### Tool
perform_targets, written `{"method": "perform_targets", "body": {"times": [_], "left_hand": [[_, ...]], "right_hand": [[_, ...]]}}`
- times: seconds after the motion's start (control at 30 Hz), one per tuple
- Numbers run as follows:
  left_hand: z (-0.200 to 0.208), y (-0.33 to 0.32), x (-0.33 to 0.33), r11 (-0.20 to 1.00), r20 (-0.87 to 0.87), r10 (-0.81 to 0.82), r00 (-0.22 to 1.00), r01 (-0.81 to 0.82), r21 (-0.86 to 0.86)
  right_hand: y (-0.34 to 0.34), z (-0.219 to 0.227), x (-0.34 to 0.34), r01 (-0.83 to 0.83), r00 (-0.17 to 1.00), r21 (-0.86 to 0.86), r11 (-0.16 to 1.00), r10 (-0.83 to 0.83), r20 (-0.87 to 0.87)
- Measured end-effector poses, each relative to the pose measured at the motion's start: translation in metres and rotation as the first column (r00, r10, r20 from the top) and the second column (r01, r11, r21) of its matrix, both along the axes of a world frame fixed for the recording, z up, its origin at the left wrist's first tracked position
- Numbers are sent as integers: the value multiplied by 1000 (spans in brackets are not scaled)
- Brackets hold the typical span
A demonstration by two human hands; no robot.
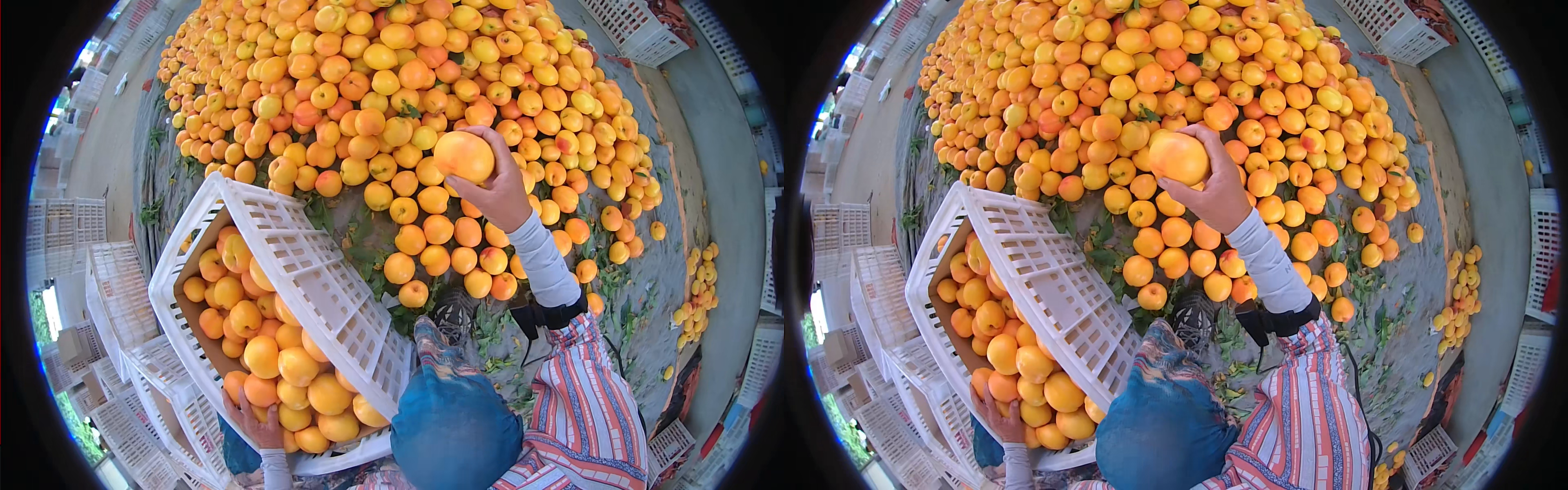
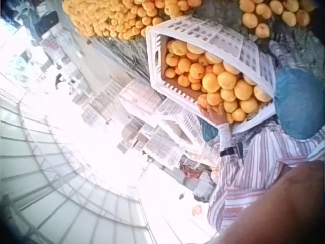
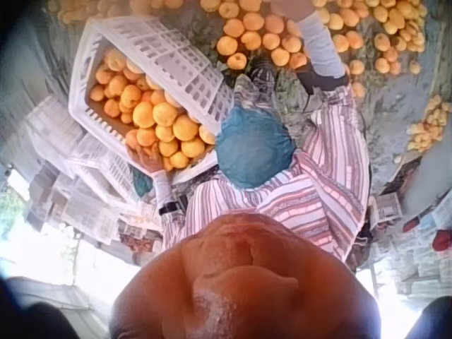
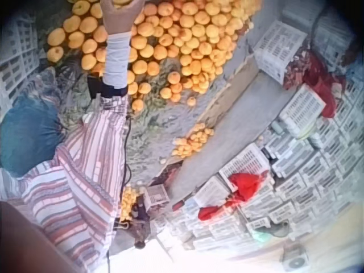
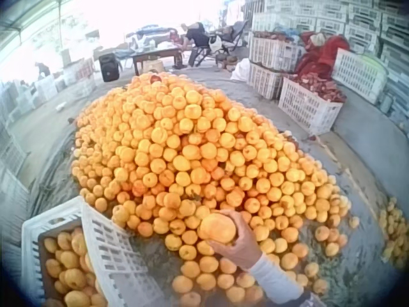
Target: Sorting and packing peaches from a large pile into a plastic crate.
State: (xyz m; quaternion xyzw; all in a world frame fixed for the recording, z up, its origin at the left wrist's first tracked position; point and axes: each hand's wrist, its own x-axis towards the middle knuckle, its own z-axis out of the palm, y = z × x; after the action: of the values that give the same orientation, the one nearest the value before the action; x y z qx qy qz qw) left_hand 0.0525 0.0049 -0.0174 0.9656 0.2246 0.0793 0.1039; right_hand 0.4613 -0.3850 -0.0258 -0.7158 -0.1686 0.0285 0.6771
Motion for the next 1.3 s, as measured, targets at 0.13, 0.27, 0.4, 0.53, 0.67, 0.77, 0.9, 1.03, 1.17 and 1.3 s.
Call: {"method": "perform_targets", "body": {"times": [0.13,0.27,0.4,0.53,0.67,0.77,0.9,1.03,1.17,1.3], "left_hand": [[-1,0,2,999,38,-30,999,29,21],[3,-7,4,999,41,13,999,-11,-49],[3,-6,2,997,38,52,998,-50,-59],[4,-6,5,997,42,52,998,-49,-57],[2,0,-3,995,64,87,994,-84,-61],[7,2,-5,998,53,57,997,-56,-22],[8,1,3,994,112,69,991,-58,-97],[8,3,-7,983,71,124,990,-112,-147],[11,1,-4,971,68,143,987,-126,-201],[12,3,-7,964,57,160,986,-143,-225]], "right_hand": [[10,34,-23,221,824,-330,918,5,567],[18,61,-43,276,691,-358,892,75,719],[36,77,-66,232,737,-343,910,65,672],[55,83,-82,-195,969,86,977,205,-138],[91,94,-79,-258,650,491,832,526,-549],[120,99,-84,-320,477,591,740,665,-575],[155,127,-87,-489,473,376,787,601,-644],[225,121,-90,-664,419,208,719,587,-693],[299,125,-114,-823,313,119,556,619,-720],[359,86,-135,-927,147,109,358,616,-774]]}}
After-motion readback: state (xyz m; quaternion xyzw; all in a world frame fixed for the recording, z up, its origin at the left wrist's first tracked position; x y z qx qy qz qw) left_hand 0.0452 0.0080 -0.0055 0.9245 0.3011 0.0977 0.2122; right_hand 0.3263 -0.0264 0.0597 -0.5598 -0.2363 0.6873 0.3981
